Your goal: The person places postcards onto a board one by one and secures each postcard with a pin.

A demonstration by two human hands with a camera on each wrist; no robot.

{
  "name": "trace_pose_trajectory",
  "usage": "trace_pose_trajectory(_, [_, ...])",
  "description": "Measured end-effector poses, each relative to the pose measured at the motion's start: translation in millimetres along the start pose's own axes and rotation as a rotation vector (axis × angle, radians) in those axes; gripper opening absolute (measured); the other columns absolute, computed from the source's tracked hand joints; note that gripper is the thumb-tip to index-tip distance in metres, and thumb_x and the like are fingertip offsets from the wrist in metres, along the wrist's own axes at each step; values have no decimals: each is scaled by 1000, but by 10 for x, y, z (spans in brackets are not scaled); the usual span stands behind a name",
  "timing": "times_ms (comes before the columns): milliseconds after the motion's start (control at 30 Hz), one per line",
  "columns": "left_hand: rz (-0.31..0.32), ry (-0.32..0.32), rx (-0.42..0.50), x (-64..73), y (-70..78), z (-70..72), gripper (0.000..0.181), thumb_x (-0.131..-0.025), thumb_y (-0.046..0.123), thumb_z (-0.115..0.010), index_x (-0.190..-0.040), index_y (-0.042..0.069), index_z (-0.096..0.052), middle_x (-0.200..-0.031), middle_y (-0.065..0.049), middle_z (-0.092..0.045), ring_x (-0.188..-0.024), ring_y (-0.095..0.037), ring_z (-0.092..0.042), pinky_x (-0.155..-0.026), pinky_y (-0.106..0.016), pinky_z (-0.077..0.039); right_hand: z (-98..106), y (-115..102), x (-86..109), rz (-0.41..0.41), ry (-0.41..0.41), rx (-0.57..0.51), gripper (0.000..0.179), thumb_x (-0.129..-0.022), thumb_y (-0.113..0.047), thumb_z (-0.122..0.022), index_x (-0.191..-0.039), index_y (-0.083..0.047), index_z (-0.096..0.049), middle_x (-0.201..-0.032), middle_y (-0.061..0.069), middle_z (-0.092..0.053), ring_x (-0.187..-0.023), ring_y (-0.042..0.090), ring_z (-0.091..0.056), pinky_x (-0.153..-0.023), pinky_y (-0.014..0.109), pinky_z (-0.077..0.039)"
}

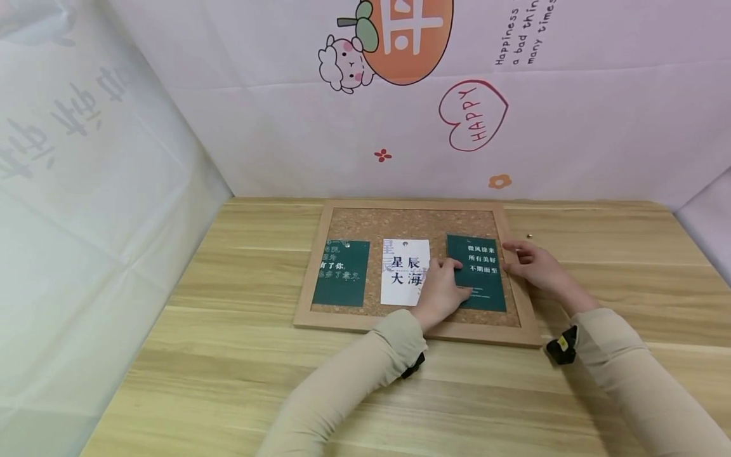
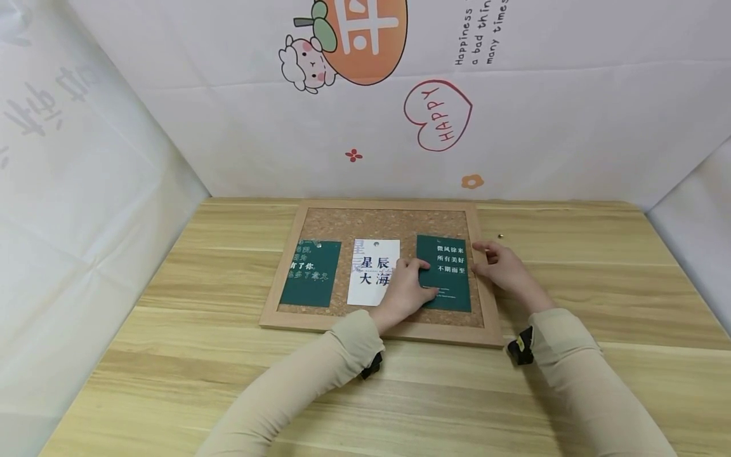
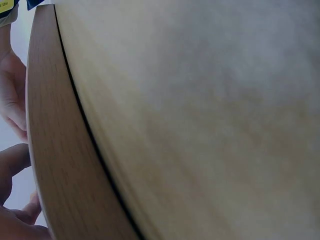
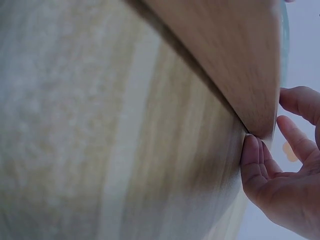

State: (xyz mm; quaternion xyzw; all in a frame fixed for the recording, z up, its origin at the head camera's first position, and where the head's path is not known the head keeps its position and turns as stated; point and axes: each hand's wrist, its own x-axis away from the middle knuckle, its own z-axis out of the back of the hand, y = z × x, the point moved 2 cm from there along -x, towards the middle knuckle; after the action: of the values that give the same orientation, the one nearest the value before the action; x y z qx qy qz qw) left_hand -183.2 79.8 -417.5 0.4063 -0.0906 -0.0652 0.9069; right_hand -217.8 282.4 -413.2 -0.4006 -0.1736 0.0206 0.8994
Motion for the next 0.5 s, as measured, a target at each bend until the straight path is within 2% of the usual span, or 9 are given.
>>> trace_pose_trajectory(167, [9, 22, -56, 5, 20, -35, 48, -83, 22, -73, -127, 12, -55, -129, -10, -45, -112, -19, -50, -92, -25, -47, 6, 1, 1, -2, -6, -6, 64, -98, -24, -52, -149, 3, -24, -146, 39, -23, -131, 54, -30, -104, 65, -32])
trace_pose_trajectory(300, [16, 41, -137, 14, 30, -62, 49, -83, 26, -73, -127, 15, -54, -128, -7, -45, -109, -17, -47, -89, -24, -45, 9, -3, 6, -5, -11, -11, 64, -98, -25, -52, -149, 2, -24, -147, 39, -22, -131, 54, -29, -104, 65, -32])
trace_pose_trajectory(500, [13, 44, -237, 16, 47, -45, 52, -82, 32, -73, -128, 17, -54, -131, -6, -45, -111, -18, -45, -93, -24, -44, 9, -4, -1, -6, -8, -7, 63, -98, -23, -52, -149, 2, -25, -147, 39, -22, -131, 54, -29, -104, 65, -32])
